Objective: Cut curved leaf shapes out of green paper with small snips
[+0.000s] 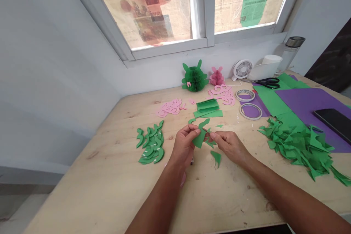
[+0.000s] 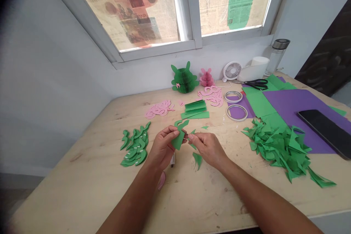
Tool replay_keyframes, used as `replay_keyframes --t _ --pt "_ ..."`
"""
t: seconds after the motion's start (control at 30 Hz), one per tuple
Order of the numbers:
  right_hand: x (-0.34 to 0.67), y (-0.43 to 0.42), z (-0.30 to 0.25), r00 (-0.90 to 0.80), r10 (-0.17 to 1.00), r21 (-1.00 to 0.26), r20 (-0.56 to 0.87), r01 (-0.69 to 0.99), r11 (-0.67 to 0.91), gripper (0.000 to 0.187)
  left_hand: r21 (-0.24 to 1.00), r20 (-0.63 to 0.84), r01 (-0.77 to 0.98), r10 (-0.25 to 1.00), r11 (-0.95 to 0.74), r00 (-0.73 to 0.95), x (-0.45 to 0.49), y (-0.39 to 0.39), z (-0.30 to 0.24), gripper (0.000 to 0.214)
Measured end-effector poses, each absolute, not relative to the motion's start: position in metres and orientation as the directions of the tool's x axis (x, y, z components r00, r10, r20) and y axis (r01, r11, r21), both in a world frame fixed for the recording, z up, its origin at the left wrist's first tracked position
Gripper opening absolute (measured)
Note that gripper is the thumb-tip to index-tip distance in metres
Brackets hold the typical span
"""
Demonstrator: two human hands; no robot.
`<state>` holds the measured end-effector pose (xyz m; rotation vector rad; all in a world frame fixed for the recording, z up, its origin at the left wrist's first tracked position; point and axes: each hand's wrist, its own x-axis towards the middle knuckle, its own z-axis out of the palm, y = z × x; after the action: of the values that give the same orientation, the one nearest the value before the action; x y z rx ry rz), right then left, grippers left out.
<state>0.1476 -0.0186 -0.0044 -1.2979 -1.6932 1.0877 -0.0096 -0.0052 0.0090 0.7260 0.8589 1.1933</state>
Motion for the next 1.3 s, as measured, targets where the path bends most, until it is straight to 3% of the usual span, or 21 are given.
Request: replay_keyframes --t 1.3 --pt "0.1481 -0.0179 -0.0045 -0.207 0.976 -0.901 0.066 0.408 0.148 0.054 0.854 -0.159 -0.478 0.977 0.208 0.140 -0.0091 -0.0040 0.0051 0.017"
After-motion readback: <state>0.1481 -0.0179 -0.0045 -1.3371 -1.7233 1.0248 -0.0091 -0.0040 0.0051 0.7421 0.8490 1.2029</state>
